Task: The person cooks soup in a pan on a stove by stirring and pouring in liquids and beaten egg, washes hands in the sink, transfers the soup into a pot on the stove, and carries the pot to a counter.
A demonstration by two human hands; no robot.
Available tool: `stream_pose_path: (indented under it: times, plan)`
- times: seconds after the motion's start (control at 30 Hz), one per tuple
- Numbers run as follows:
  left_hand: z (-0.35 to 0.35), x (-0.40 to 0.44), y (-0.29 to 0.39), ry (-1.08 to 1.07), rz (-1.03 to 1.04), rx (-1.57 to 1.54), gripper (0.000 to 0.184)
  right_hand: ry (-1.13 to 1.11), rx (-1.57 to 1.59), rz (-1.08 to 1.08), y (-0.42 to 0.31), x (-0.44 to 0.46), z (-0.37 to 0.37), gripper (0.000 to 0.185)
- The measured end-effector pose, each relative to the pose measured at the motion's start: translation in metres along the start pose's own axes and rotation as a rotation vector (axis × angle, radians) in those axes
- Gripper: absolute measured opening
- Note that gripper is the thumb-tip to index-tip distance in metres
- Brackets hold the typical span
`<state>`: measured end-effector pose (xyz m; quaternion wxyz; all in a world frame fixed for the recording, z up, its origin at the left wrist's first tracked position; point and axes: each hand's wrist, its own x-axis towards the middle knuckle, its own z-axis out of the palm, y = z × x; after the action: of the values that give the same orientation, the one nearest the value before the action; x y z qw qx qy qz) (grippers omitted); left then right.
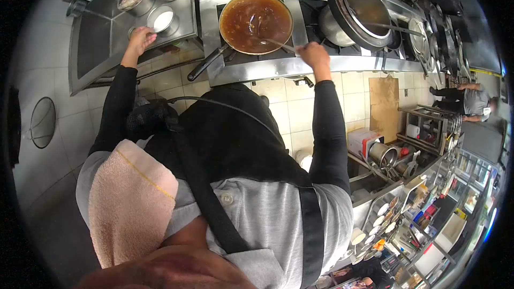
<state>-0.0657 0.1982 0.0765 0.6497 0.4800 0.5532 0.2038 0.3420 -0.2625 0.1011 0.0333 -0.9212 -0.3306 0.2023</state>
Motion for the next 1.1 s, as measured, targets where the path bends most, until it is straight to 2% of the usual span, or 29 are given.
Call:
stream_pose_path:
  times: [0.03,0.07,0.17,0.3,0.37,0.47,0.57,0.6,0.7,0.73,0.83,0.9,0.97,1.0,1.1]
  plan:
    - [-0.009,0.018,-0.010,-0.041,0.016,-0.008,0.026,-0.033,-0.001,-0.003,0.014,0.008,-0.002,0.051]
    - [-0.014,0.028,-0.016,-0.086,0.031,-0.014,0.027,0.029,0.020,0.090,0.018,0.018,0.001,0.052]
    - [0.001,0.009,0.002,-0.038,0.089,-0.013,0.020,0.103,0.052,0.078,-0.013,0.018,0.016,0.053]
    - [0.011,0.000,0.034,-0.092,0.208,0.044,0.016,-0.036,-0.008,0.018,0.011,0.005,-0.011,0.051]
    - [0.022,-0.005,0.050,-0.113,0.252,0.058,0.014,0.009,0.026,0.099,0.001,0.004,-0.016,0.049]
    - [0.052,-0.017,0.074,-0.150,0.348,0.104,0.014,0.090,0.044,0.067,-0.024,0.005,0.000,0.049]
    - [0.083,-0.024,0.093,-0.221,0.416,0.128,0.016,-0.080,0.004,0.048,-0.002,0.007,-0.023,0.049]
    - [0.095,-0.025,0.094,-0.254,0.432,0.131,0.016,-0.118,0.050,0.114,0.001,0.013,-0.027,0.051]
    - [0.135,-0.025,0.096,-0.349,0.464,0.087,0.018,0.082,0.045,0.102,-0.008,0.029,0.011,0.052]
    - [0.148,-0.027,0.096,-0.365,0.474,0.092,0.018,-0.002,0.009,0.030,-0.015,0.021,0.011,0.053]
    - [0.186,-0.037,0.095,-0.416,0.496,0.092,0.020,-0.036,0.006,0.019,0.004,0.009,-0.015,0.051]
    - [0.206,-0.047,0.093,-0.465,0.496,0.069,0.020,-0.009,0.048,0.121,0.002,0.008,-0.021,0.051]
    - [0.224,-0.056,0.095,-0.464,0.575,0.116,0.020,0.052,0.077,0.155,-0.009,0.019,-0.002,0.052]
    - [0.232,-0.054,0.094,-0.482,0.584,0.143,0.020,0.033,0.049,0.102,-0.020,0.011,-0.002,0.053]
    - [0.254,-0.063,0.090,-0.396,0.803,0.206,0.020,-0.062,-0.007,0.040,-0.015,-0.004,-0.028,0.052]
